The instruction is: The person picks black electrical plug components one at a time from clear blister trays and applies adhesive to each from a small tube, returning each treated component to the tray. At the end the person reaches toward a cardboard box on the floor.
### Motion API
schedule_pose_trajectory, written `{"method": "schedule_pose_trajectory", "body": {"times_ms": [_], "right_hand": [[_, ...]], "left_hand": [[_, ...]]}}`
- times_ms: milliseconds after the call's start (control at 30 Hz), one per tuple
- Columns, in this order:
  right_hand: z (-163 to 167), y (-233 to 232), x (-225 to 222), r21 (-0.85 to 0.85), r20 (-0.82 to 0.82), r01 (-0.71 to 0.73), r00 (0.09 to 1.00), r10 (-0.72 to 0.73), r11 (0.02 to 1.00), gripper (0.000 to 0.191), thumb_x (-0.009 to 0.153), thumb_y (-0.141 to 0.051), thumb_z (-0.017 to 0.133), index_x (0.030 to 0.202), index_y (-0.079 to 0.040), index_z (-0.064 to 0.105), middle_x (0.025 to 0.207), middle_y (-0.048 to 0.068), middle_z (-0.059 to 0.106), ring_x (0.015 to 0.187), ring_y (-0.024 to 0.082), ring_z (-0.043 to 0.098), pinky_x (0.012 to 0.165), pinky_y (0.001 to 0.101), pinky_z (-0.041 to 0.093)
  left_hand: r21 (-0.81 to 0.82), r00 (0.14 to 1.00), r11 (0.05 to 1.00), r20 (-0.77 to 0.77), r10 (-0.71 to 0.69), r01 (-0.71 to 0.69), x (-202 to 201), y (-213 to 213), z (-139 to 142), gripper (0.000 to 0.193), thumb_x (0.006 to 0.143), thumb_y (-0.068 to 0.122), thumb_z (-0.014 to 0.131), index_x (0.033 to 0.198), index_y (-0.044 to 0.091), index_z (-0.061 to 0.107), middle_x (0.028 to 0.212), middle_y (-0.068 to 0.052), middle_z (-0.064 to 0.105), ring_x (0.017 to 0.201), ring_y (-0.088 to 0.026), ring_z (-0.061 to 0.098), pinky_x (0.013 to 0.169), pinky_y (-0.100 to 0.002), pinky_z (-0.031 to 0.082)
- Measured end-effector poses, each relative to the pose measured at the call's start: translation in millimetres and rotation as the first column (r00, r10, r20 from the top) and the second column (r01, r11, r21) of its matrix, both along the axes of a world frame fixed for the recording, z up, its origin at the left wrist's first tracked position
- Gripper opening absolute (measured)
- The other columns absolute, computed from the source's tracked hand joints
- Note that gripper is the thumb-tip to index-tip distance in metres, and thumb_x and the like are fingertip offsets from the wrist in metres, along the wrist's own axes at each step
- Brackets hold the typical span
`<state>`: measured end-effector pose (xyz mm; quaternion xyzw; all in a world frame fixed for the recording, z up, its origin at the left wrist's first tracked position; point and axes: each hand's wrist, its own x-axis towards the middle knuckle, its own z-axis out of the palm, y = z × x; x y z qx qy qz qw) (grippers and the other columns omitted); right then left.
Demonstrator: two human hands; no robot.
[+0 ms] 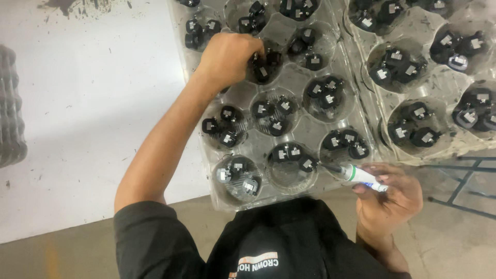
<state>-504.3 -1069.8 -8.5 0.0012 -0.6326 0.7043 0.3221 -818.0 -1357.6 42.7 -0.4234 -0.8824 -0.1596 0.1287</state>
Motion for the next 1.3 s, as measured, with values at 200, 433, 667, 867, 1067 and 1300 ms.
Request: {"method": "schedule_pose_trajectory", "body": {"times_ms": [200, 433, 667, 867, 1067, 1300], "right_hand": [[4, -23, 2, -0.101, 0.04, 0.006, 0.999, -0.002, 0.995, 0.038, 0.081, 0.016, 0.076, 0.107, -0.001, 0.055, 0.108, 0.023, 0.071, 0.105, 0.03, 0.072, 0.089, 0.0381, 0.064], [9, -51, 4, -0.171, 0.074, -0.004, 0.997, 0.017, 0.985, 0.035, 0.087, 0.018, 0.076, 0.105, -0.003, 0.054, 0.113, 0.022, 0.069, 0.114, 0.028, 0.068, 0.099, 0.036, 0.06], [6, -72, -14, -0.204, -0.043, -0.25, 0.968, 0.246, 0.947, 0.034, 0.085, 0.006, 0.086, 0.103, -0.005, 0.059, 0.105, 0.016, 0.072, 0.109, 0.026, 0.068, 0.097, 0.036, 0.056], [16, -93, -8, 0.313, -0.146, -0.094, 0.978, 0.146, 0.945, 0.043, 0.077, -0.003, 0.086, 0.106, -0.014, 0.056, 0.1, 0.009, 0.071, 0.106, 0.022, 0.074, 0.088, 0.036, 0.061], [32, -89, -4, 0.584, -0.088, -0.215, 0.942, 0.325, 0.783, 0.049, 0.077, -0.004, 0.09, 0.109, -0.019, 0.056, 0.11, 0.005, 0.065, 0.113, 0.027, 0.069, 0.085, 0.0318, 0.067], [33, -101, -7, 0.668, -0.168, -0.127, 0.934, 0.315, 0.734, 0.043, 0.079, -0.002, 0.085, 0.109, -0.018, 0.059, 0.112, 0.003, 0.064, 0.109, 0.026, 0.069, 0.092, 0.0374, 0.066]], "left_hand": [[0.036, 0.998, 0.998, 0.029, -0.055, 0.054, -15, 0, 3, 0.033, 0.065, 0.001, 0.073, 0.097, 0.01, 0.072, 0.091, -0.011, 0.069, 0.082, -0.037, 0.067, 0.071, -0.049, 0.054], [0.659, 0.953, 0.694, 0.269, 0.141, -0.289, 80, -35, 14, 0.026, 0.085, -0.006, 0.085, 0.104, 0.006, 0.071, 0.11, -0.012, 0.06, 0.084, -0.021, 0.067, 0.069, -0.03, 0.058], [0.716, 0.677, 0.399, 0.688, -0.262, -0.573, 219, -50, 14, 0.052, 0.074, -0.01, 0.091, 0.12, -0.006, 0.068, 0.116, -0.019, 0.075, 0.101, -0.018, 0.072, 0.092, -0.03, 0.065], [0.787, 0.707, 0.336, 0.614, -0.351, -0.517, 248, -45, 0, 0.044, 0.076, -0.011, 0.087, 0.116, -0.003, 0.07, 0.128, -0.014, 0.064, 0.108, -0.016, 0.072, 0.089, -0.029, 0.067], [0.731, 0.558, 0.309, 0.671, -0.488, -0.609, 257, -52, -5, 0.042, 0.086, -0.014, 0.078, 0.125, -0.004, 0.067, 0.122, -0.016, 0.069, 0.099, -0.018, 0.076, 0.09, -0.029, 0.065], [0.748, 0.571, 0.296, 0.651, -0.501, -0.593, 259, -55, -8, 0.039, 0.091, -0.016, 0.072, 0.128, -0.006, 0.064, 0.123, -0.016, 0.074, 0.099, -0.019, 0.077, 0.092, -0.031, 0.065]]}}
